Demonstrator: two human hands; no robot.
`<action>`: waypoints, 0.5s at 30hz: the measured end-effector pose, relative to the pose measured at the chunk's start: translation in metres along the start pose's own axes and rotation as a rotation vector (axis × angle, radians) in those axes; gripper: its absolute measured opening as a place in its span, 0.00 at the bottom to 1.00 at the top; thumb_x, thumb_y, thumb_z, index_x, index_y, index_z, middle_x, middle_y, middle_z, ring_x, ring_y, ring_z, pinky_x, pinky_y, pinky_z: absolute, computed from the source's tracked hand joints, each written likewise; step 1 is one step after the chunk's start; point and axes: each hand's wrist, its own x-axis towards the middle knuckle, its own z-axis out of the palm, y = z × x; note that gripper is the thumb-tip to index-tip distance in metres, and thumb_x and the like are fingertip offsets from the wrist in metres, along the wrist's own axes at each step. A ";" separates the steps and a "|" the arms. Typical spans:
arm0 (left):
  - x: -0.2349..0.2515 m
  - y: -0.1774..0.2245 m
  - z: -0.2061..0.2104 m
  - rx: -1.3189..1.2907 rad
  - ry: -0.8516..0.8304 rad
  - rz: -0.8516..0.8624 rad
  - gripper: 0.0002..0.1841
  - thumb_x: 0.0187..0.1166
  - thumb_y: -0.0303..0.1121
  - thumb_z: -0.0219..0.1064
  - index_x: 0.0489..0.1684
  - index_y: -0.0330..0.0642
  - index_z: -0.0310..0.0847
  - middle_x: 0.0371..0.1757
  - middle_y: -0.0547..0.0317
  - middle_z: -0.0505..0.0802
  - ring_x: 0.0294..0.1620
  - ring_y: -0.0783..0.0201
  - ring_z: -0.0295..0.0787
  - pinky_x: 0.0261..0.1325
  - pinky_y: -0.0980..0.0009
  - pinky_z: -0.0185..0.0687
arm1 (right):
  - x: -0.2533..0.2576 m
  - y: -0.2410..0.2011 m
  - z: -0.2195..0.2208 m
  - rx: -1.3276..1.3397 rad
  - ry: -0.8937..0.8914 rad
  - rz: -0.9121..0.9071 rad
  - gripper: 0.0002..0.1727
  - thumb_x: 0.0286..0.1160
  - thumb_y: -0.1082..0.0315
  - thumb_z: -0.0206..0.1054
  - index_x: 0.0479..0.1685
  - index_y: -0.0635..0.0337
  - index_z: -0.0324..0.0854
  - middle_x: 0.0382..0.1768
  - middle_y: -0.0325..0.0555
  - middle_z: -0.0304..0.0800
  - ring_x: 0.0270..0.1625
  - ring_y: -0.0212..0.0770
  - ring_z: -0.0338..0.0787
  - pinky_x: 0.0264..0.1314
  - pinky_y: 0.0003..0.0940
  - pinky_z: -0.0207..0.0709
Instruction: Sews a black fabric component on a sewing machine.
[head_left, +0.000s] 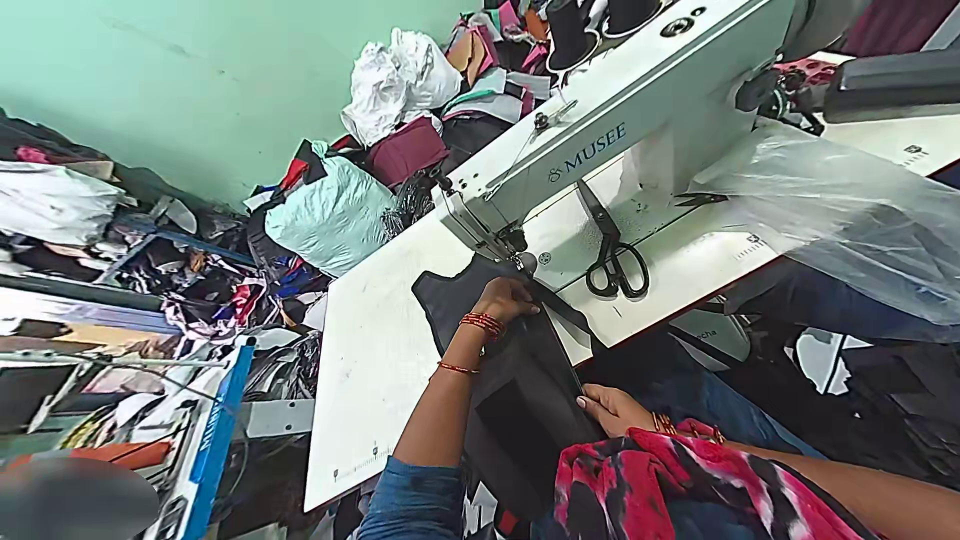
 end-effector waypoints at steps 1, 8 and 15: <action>0.000 0.002 0.001 -0.013 0.014 -0.025 0.15 0.69 0.34 0.82 0.45 0.32 0.90 0.44 0.47 0.94 0.49 0.55 0.88 0.61 0.53 0.80 | 0.000 -0.001 0.000 0.003 -0.001 0.004 0.17 0.94 0.67 0.50 0.44 0.73 0.77 0.31 0.50 0.75 0.35 0.38 0.73 0.43 0.36 0.68; 0.003 -0.002 0.001 -0.047 0.025 -0.071 0.13 0.70 0.36 0.81 0.38 0.33 0.92 0.40 0.48 0.94 0.46 0.57 0.88 0.60 0.52 0.79 | 0.000 0.002 0.001 0.007 0.009 -0.017 0.17 0.94 0.67 0.50 0.44 0.73 0.77 0.31 0.51 0.75 0.36 0.39 0.73 0.43 0.37 0.68; 0.003 0.001 0.000 -0.073 0.024 -0.090 0.11 0.70 0.34 0.80 0.37 0.34 0.92 0.40 0.50 0.94 0.46 0.59 0.87 0.60 0.55 0.78 | 0.000 0.003 0.002 0.006 0.010 -0.023 0.16 0.94 0.67 0.50 0.44 0.73 0.77 0.31 0.50 0.74 0.35 0.38 0.73 0.42 0.36 0.67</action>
